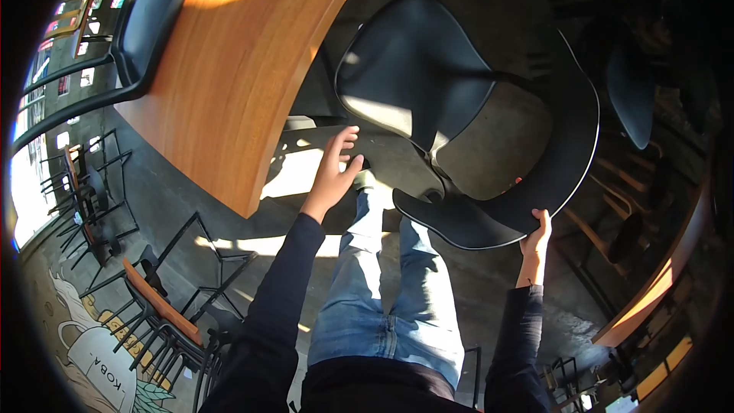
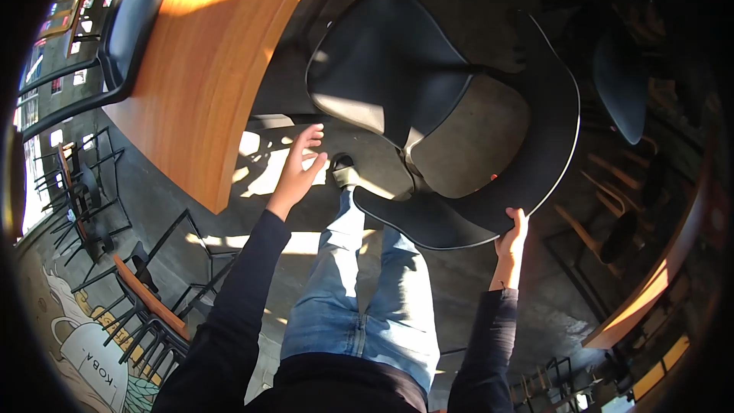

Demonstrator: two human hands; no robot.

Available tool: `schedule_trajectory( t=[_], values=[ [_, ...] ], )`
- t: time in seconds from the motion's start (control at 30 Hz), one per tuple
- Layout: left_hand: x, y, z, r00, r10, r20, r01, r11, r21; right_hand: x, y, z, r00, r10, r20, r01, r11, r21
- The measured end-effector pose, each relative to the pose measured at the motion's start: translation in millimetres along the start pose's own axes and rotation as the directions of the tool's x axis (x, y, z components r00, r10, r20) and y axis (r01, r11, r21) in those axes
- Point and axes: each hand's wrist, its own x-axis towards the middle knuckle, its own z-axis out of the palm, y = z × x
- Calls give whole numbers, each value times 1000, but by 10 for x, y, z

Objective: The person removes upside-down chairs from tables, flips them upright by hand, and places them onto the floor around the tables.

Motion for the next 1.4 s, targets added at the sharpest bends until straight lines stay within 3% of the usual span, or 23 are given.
schedule_trajectory(
  t=[0.03, 0.07, 0.1, 0.13, 0.2, 0.27, 0.37, 0.53, 0.6, 0.67, 0.83, 0.93, 1.0, 1.07, 1.1, 1.17, 1.23, 1.33, 1.4],
  values=[
    [93, -261, 168, 954, -298, 3, 295, 943, -151, 3, 26, -139, 986, -125, -109, 120, 992, -49],
    [241, -467, 291, 827, -560, 51, 549, 784, -289, -20, -14, -109, 976, -173, -130, 160, 982, -102],
    [362, -620, 406, 781, -622, 62, 531, 608, -590, -155, -115, 52, 965, -218, -148, 194, 968, -156],
    [469, -867, 537, 813, -580, 42, 375, 467, -801, -280, -213, 199, 952, -260, -161, 224, 951, -211],
    [729, -1003, 723, 752, -654, 81, 368, 316, -874, -354, -305, 322, 952, -258, -163, 219, 950, -221],
    [858, -1329, 816, 868, -472, 157, 291, 227, -929, -218, -236, 225, 927, -257, -273, 204, 957, -208],
    [868, -992, 787, 824, -565, 43, 301, 372, -878, -181, -164, 288, 843, -464, -273, 342, 854, -393],
    [883, -1146, 425, 848, -531, 10, 316, 489, -813, -392, -12, 697, 822, -524, -225, 405, 815, -415],
    [920, -1301, 223, 827, -562, -16, 320, 495, -808, -493, 27, 959, 843, -481, -240, 360, 837, -412],
    [996, -1727, 1, 797, -603, 2, 358, 471, -806, -583, 76, 1176, 898, -420, -133, 372, 884, -282],
    [1144, -1769, -206, 760, -649, -42, 237, 337, -911, -684, 40, 1858, 947, -320, 13, 318, 935, -160],
    [811, -1599, -340, 864, -501, 44, 352, 539, -765, -711, 65, 1989, 954, -298, 38, 300, 937, -181],
    [480, -1608, -470, 904, -380, 194, 425, 757, -496, -730, 25, 2074, 959, -280, 50, 284, 937, -206],
    [171, -2114, -390, 905, -376, 200, 426, 811, -401, -818, -74, 2147, 971, -233, 55, 239, 940, -242],
    [-71, -2156, -431, 936, -289, 202, 323, 932, -164, -852, -115, 2190, 976, -214, 43, 217, 930, -297],
    [-463, -2247, -458, 826, -496, 268, 457, 868, 195, -883, -135, 2208, 979, -179, 99, 203, 904, -377],
    [-978, -2824, -414, 789, -516, 333, 536, 843, 36, -900, -140, 2288, 972, -183, 145, 227, 885, -407],
    [-1452, -2838, -483, 679, -656, 328, 692, 722, 11, -937, -73, 2424, 959, -209, 193, 272, 871, -410],
    [-1745, -3026, -457, 744, -607, 279, 638, 769, -32, -891, -72, 2390, 954, -201, 223, 283, 851, -442]
  ],
)
